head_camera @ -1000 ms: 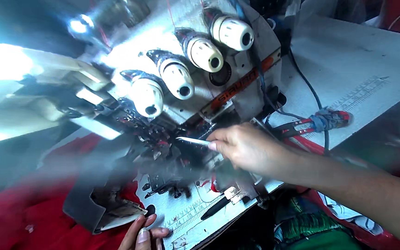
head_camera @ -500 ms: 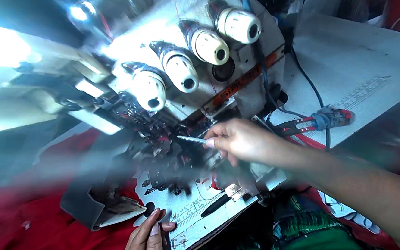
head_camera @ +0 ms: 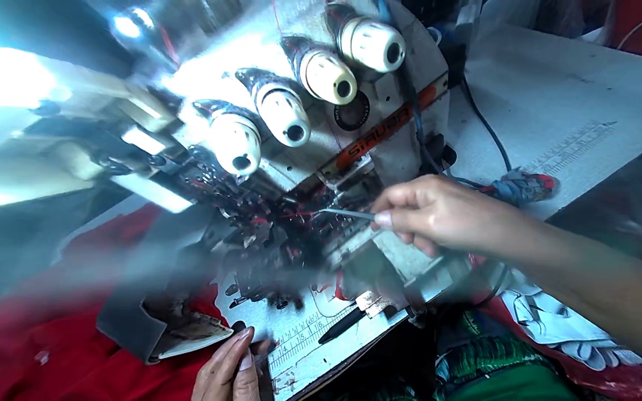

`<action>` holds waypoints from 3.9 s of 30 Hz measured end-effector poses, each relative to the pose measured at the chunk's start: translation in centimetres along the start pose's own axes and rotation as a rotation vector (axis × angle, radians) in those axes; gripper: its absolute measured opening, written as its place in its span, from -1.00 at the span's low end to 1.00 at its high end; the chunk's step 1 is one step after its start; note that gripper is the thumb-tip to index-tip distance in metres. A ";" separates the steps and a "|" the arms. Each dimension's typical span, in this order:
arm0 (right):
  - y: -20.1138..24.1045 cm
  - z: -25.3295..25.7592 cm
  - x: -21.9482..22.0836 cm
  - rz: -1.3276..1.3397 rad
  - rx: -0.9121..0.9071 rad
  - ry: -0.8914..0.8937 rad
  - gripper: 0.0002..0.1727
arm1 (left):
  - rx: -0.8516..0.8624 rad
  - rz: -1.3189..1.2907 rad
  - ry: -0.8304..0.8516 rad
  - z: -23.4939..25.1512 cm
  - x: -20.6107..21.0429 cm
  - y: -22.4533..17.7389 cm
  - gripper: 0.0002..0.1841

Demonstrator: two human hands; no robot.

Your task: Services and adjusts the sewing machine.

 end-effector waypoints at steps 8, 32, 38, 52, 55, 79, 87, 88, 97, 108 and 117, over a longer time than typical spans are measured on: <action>-1.5 -2.5 -0.1 0.359 0.036 0.129 -0.77 | 0.454 0.238 -0.014 5.4 2.2 -7.3 -0.77; -3.1 -6.6 -4.2 0.152 -0.064 -0.241 -0.73 | 0.326 -0.276 0.240 4.3 9.5 -9.8 -0.88; -3.1 -7.2 -3.6 0.085 -0.137 -0.306 -0.76 | 0.236 -0.449 0.203 4.4 11.2 -10.8 -0.88; 0.5 -6.8 -0.6 -0.293 -0.509 -0.397 -0.79 | -0.601 -0.736 0.210 5.3 10.2 -5.8 -0.79; 0.9 -6.4 0.1 -0.315 -0.543 -0.352 -0.78 | -0.572 -0.706 0.250 5.3 9.9 -5.7 -0.85; 1.7 -5.1 0.6 -0.357 -0.593 -0.337 -0.83 | -0.164 -0.377 0.563 6.6 7.9 -5.7 -0.76; 2.0 -3.0 1.2 -0.336 -0.452 -0.387 -0.87 | -0.018 -0.307 0.106 4.2 3.4 -5.1 -0.67; 2.0 -2.6 1.3 -0.307 -0.420 -0.368 -0.87 | -0.047 -0.317 0.048 3.6 3.0 -4.6 -0.67; 3.5 -1.9 2.7 -0.330 -0.549 -0.316 -0.83 | -0.189 -0.456 0.095 2.7 3.2 -4.0 -0.71; 3.8 -2.9 2.7 -0.267 -0.514 -0.292 -0.87 | -0.351 -0.582 0.164 5.6 7.0 -6.0 -0.63; 3.7 -3.0 3.4 -0.219 -0.493 -0.236 -0.87 | -0.445 -0.768 0.083 6.6 8.3 -6.4 -0.77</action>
Point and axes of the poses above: each hand's wrist, its own z-axis towards the middle knuckle, its own x-axis out of the palm, y = z × x, the point moved 7 cm from there along z, towards the middle knuckle, and after that the axes turned 1 degree about -x, right-handed, at the moved point
